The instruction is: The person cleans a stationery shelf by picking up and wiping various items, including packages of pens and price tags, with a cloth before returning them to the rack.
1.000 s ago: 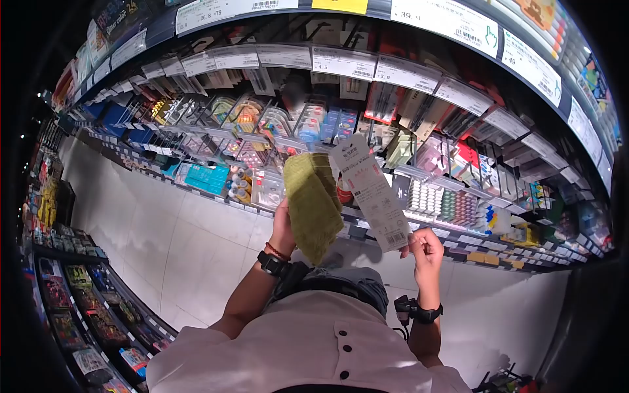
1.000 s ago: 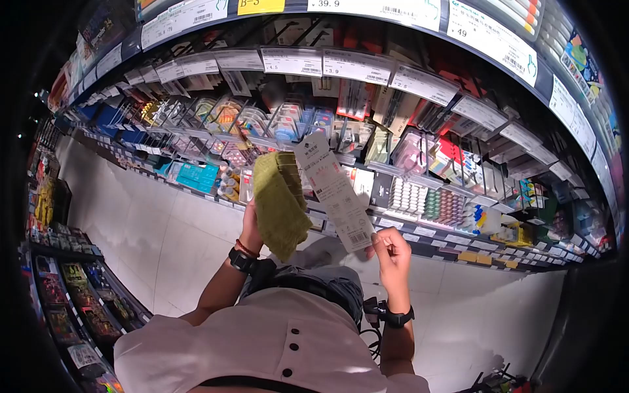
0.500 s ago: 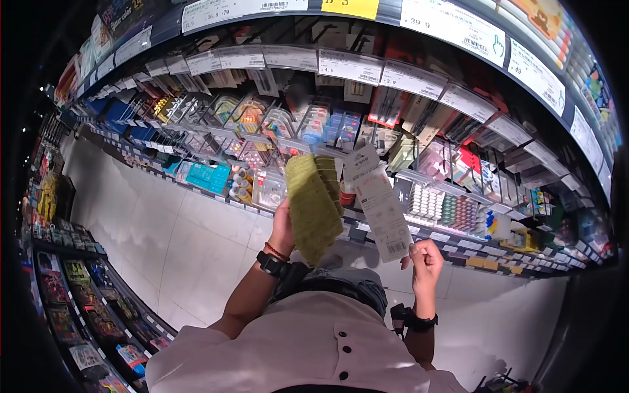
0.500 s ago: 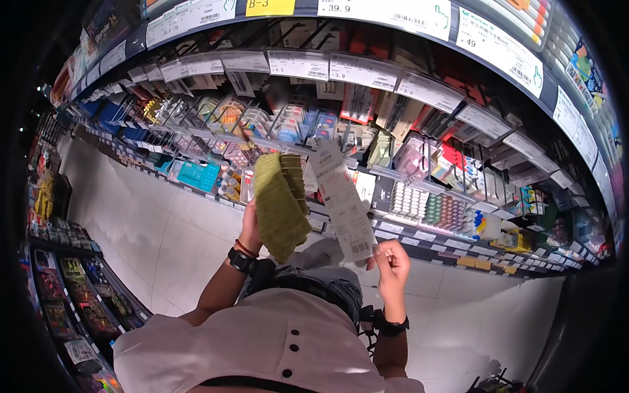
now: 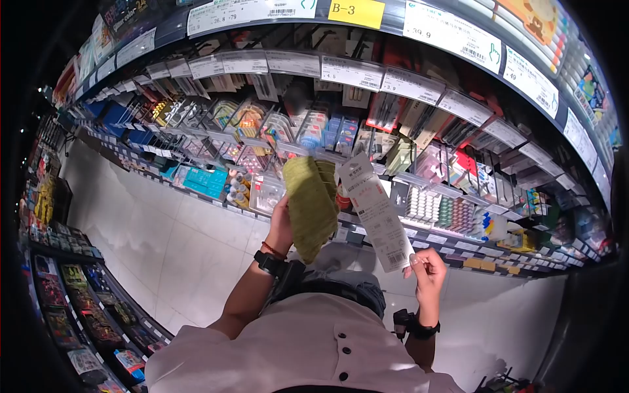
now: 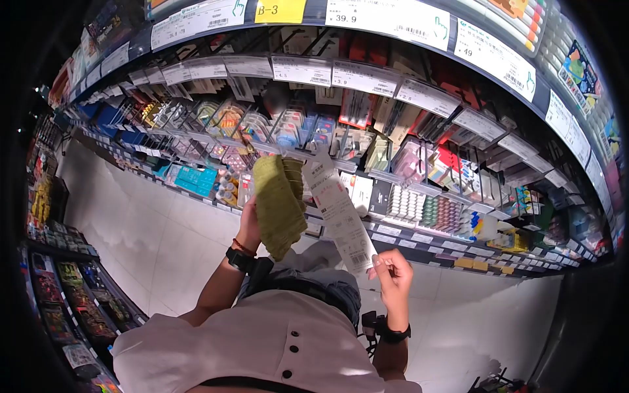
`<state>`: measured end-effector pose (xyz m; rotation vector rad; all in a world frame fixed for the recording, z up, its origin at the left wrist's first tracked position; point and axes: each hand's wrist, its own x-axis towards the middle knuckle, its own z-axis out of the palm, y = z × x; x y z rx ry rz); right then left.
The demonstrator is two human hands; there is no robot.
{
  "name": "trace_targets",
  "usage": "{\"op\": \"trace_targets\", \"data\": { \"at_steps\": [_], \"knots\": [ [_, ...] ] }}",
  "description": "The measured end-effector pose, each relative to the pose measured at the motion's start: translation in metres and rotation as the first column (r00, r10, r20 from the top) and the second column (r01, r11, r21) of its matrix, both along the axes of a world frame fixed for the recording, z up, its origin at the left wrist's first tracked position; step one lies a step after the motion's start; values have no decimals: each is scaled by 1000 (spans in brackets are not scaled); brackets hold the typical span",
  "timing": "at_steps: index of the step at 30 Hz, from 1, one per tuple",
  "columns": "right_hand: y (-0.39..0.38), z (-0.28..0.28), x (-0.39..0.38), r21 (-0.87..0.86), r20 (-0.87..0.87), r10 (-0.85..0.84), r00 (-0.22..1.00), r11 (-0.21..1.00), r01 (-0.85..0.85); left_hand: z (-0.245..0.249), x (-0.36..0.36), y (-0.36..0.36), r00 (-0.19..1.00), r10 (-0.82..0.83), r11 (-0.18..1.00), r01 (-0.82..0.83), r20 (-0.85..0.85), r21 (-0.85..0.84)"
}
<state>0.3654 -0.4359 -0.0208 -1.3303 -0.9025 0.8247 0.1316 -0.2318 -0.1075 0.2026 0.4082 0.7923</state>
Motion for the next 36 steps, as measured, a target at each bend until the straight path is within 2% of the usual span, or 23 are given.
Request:
{"op": "trace_targets", "data": {
  "at_steps": [2, 5, 8, 11, 14, 15, 16, 17, 19, 20, 21, 22, 23, 25, 26, 29, 30, 33, 35, 36],
  "knots": [
    [0, 1, 1, -7, -2, 31, 1000, 999, -31, 7, -1, -4, 1000, 12, 1000, -12, -26, 16],
    [-1, -2, 2, -31, -19, 104, 994, 994, -105, -5, -6, -5, 992, -38, 999, 39, 118, -8],
    [-3, -4, 1, -43, -56, 164, 985, 985, -166, -2, -5, -10, 988, -45, 999, 48, 145, -19],
    [-6, -2, -1, -34, -78, 195, 978, 980, -198, 9, -1, -14, 999, -24, 998, 26, 34, -59],
    [-9, 1, -7, -33, -75, 208, 975, 977, -211, 16, 2, -23, 990, 56, 989, -37, -131, 145],
    [-11, 2, -10, -36, -70, 211, 975, 976, -214, 15, 3, -26, 946, 158, 896, -16, -284, 444],
    [-11, 3, -14, -29, -26, 234, 972, 972, -235, 11, 3, -29, 872, 298, 720, 62, -388, 691],
    [-11, 4, -19, -22, 17, 257, 966, 966, -256, 7, 3, -31, 777, 458, 485, 187, -431, 854],
    [-8, 9, -33, -33, 68, 309, 948, 951, -308, -4, 7, -31, 896, 295, 703, 32, -332, 711],
    [-7, 13, -41, -51, 75, 340, 937, 940, -337, -30, 3, -25, 994, 43, 899, -84, 105, 430],
    [-6, 15, -49, -69, 82, 369, 926, 929, -364, -57, 0, -19, 849, -33, 999, 19, 527, 33],
    [-6, 16, -57, -61, 82, 422, 903, 906, -418, -56, -4, -22, 829, -26, 999, 44, 559, -19],
    [-4, 17, -66, -52, 95, 477, 874, 879, -474, -56, -10, -29, 852, -30, 999, 44, 522, -13],
    [-1, 20, -84, -38, 122, 582, 804, 812, -583, -27, -21, -41, 925, -31, 999, 14, 378, 46],
    [-1, 21, -92, -44, 78, 629, 773, 777, -628, -13, -30, -47, 949, -28, 998, 7, 315, 69],
    [-7, 29, -107, 24, 186, 685, 704, 713, -701, 7, -52, -65, 966, -6, 994, -21, 257, 104],
    [-13, 30, -109, 27, 135, 672, 728, 732, -681, 13, -60, -73, 968, -1, 994, -27, 249, 110],
    [-34, 33, -123, 20, -163, 462, 872, 885, -465, 23, -82, -94, 965, 20, 992, -53, 263, 116],
    [-38, 28, -133, 74, -249, 372, 894, 928, -365, 25, -95, -108, 952, 35, 991, -72, 305, 112],
    [-40, 29, -142, 94, -219, 341, 914, 940, -328, 27, -102, -117, 944, 34, 993, -71, 327, 99]
  ]
}}
